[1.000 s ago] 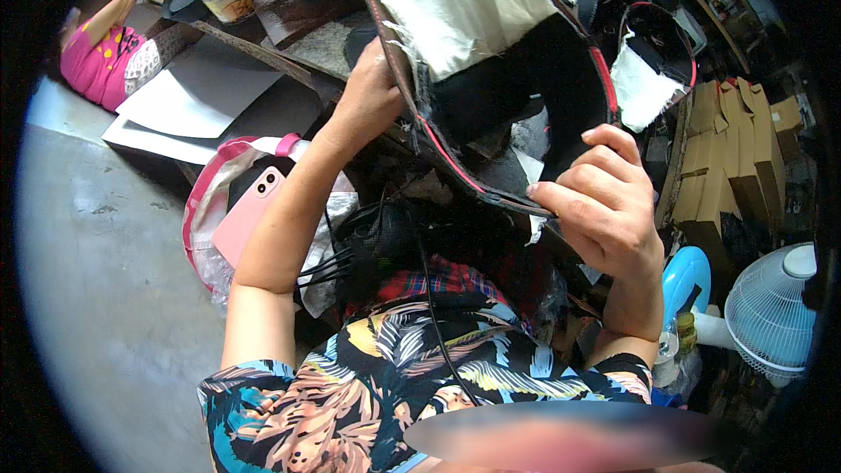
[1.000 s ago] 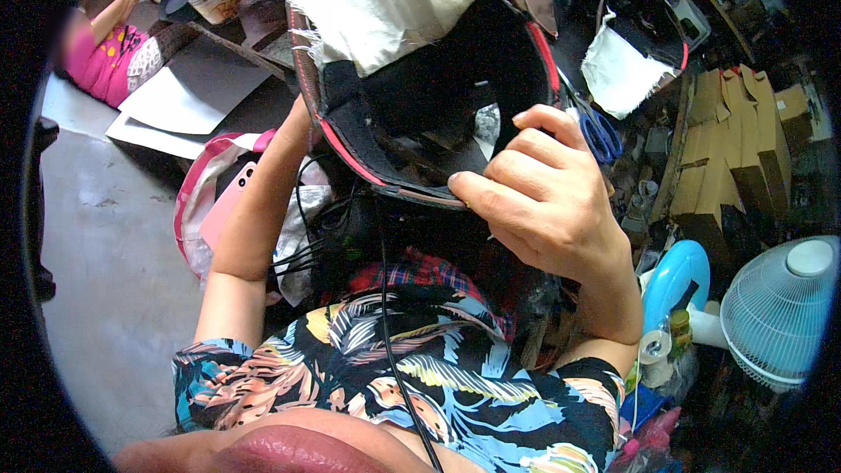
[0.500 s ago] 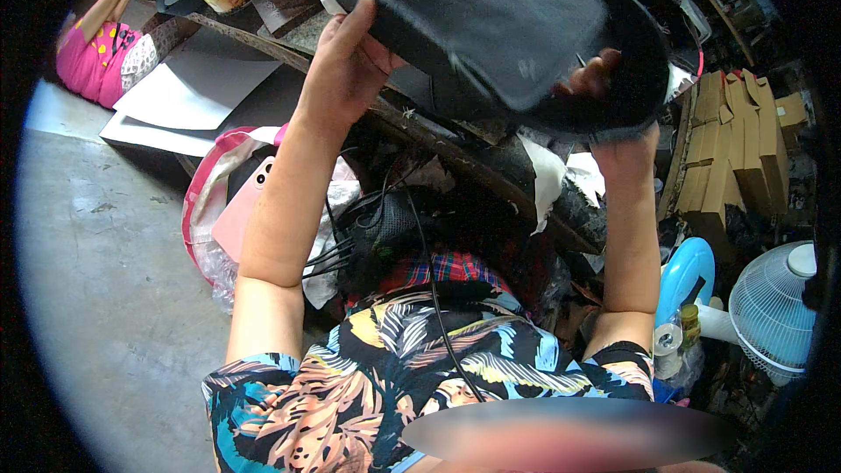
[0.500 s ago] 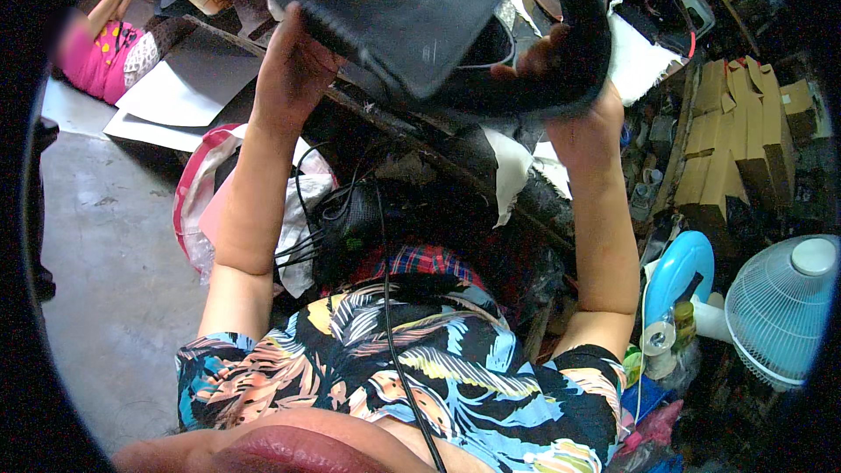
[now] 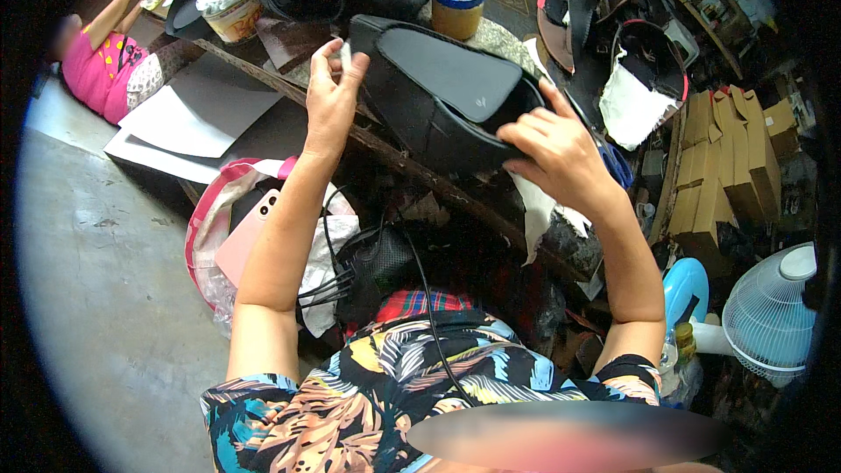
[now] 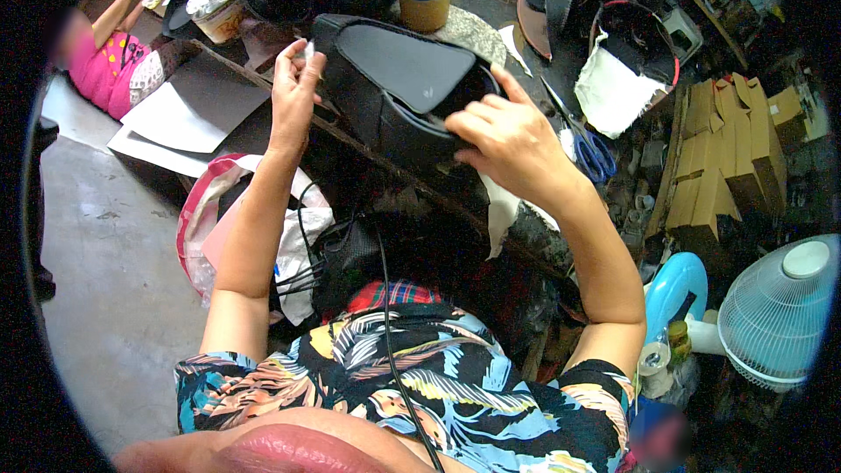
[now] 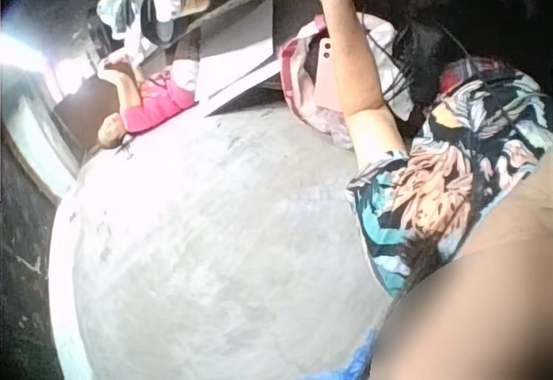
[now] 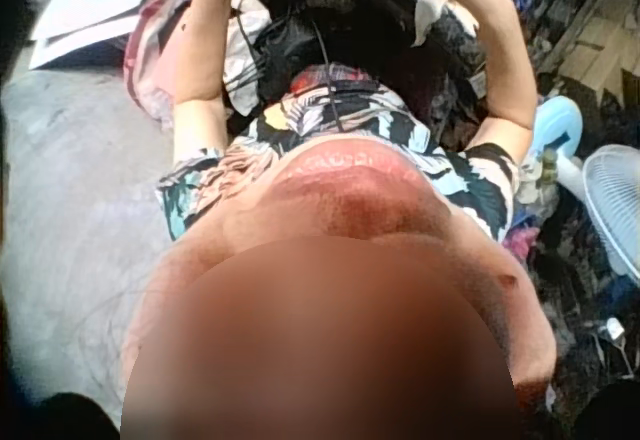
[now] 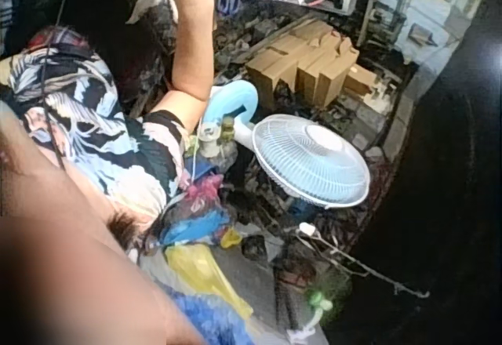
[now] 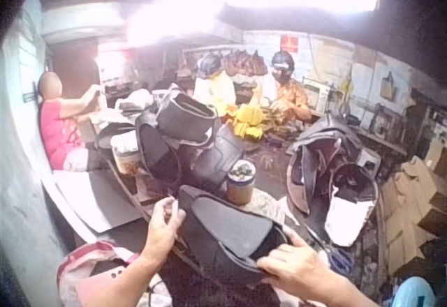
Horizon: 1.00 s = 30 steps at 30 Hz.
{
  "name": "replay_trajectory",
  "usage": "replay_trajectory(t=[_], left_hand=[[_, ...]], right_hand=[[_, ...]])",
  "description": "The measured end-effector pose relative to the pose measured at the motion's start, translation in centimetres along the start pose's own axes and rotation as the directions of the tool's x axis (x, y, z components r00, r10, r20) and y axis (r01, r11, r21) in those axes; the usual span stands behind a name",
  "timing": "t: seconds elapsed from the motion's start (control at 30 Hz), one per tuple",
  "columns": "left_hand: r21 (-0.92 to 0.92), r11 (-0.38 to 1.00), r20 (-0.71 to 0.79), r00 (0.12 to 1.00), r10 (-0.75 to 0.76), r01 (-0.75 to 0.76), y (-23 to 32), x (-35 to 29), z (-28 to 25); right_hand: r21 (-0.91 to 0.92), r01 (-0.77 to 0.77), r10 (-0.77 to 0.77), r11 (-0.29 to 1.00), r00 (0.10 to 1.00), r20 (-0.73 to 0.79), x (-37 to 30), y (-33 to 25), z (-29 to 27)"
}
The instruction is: The person applies a white fabric patch to the interior of a black slip-on shoe, presses it into place, and trims the excess with scissors. They repeat this process on a second shoe, then place both shoes on the workbench.
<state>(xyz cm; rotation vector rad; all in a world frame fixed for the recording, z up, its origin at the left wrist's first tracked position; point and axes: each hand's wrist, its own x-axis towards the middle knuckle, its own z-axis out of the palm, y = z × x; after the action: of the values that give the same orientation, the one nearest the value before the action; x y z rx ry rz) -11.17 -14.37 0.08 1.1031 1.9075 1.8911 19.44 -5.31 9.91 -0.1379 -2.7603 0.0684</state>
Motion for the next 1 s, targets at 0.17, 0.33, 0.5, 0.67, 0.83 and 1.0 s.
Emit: replay_trajectory(t=[0.17,0.33,0.5,0.67,0.83,1.0], left_hand=[[0.074,0.979,0.047,0.981,0.187,-0.190,-1.6,3.3,1.0],[0.633,0.629,0.168,0.872,0.459,-0.452,-2.7,2.0,4.1],[0.708,0.618,0.183,0.934,0.308,-0.342,-2.4,1.8,4.0],[0.708,0.627,0.197,0.944,0.265,-0.324,-1.7,1.6,4.1],[0.698,0.640,0.199,0.945,0.258,-0.321,-1.3,1.4,4.1],[0.692,0.631,0.199,0.933,0.299,-0.350,-1.7,1.6,3.9]], right_hand=[[0.201,-0.058,0.142,0.978,0.890,-0.434,-3.4,0.6,-5.8],[-0.048,-0.317,0.182,0.947,0.654,-0.734,1.7,5.8,-7.4],[0.027,-0.506,0.424,0.862,0.691,-0.586,11.4,18.4,-0.1],[-0.397,-0.569,0.469,0.720,0.821,-0.326,14.0,23.8,9.8],[0.443,-0.324,0.419,0.836,0.898,-0.134,14.3,25.9,10.1],[-0.424,-0.470,0.195,0.774,0.814,-0.547,10.3,26.6,7.1]])
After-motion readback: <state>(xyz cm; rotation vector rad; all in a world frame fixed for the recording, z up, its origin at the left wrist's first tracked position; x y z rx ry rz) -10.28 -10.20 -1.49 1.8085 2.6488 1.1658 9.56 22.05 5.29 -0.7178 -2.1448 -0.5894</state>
